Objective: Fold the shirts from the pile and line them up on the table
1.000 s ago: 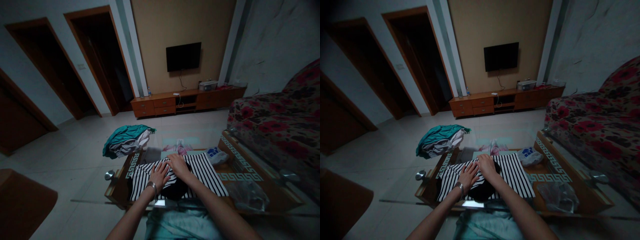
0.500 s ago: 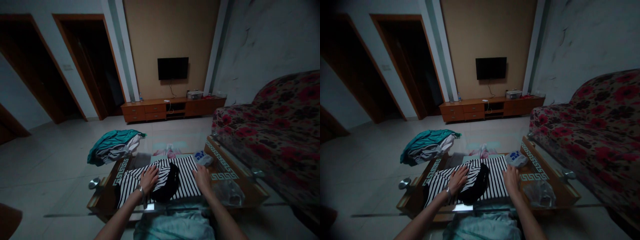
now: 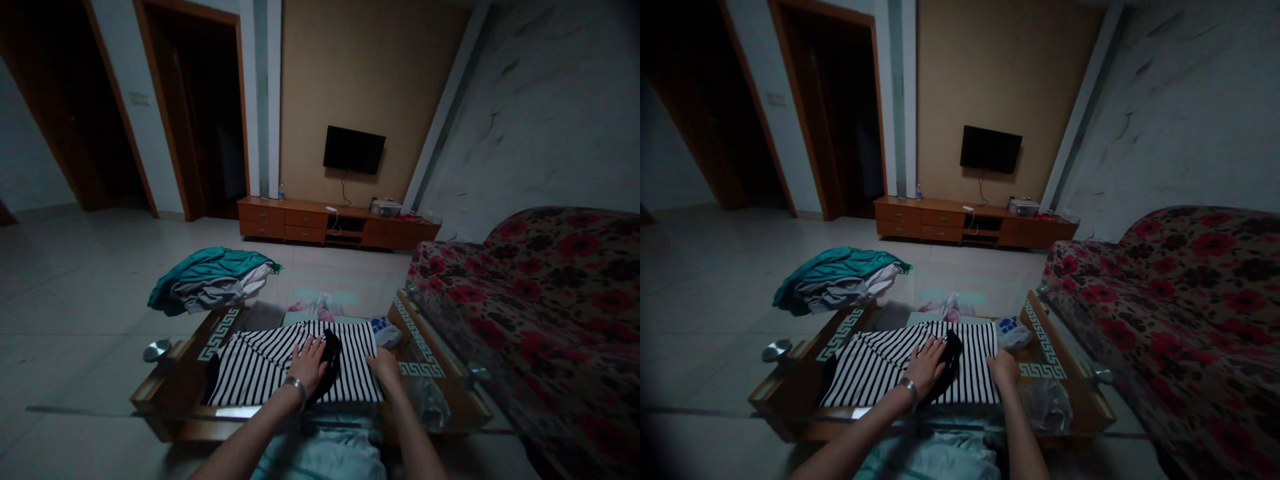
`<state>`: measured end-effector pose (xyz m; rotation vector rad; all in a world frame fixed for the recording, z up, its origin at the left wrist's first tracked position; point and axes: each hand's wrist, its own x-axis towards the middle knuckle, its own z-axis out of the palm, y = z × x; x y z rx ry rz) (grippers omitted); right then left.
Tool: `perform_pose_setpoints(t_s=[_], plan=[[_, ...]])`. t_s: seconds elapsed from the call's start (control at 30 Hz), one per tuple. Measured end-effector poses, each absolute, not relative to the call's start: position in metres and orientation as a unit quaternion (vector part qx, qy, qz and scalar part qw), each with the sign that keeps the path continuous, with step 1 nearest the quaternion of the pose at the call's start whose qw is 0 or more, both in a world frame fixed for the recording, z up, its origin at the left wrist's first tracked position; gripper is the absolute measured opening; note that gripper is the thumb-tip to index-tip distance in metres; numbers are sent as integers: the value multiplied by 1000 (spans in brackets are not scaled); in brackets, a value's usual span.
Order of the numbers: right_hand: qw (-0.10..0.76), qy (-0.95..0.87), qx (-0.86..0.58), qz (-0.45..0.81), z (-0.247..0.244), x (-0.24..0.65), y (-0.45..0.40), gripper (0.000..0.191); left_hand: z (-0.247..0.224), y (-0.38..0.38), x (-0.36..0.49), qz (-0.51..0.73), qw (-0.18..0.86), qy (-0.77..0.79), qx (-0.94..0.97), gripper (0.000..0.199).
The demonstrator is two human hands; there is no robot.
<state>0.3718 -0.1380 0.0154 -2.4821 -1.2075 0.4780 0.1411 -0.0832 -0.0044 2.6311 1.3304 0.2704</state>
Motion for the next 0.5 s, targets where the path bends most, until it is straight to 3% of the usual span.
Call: perform_pose_setpoints(t_s=[0.1, 0.2, 0.3, 0.4, 0.5], plan=[[320, -422, -811, 250, 7, 391, -147, 30, -8, -85, 145, 100, 115, 441, 884, 52], [472, -378, -683, 410, 11, 403, -162, 38, -3, -91, 151, 113, 148, 424, 886, 52], [529, -339, -591, 505, 34, 401, -174, 49, 10, -102, 155, 136, 189, 415, 879, 46], [561, -349, -568, 490, 68, 379, -174, 52, 27, -112, 155, 194, 232, 419, 856, 41], [594, -376, -526, 479, 98, 341, -163, 54, 36, -116, 153, 307, 382, 410, 769, 37]])
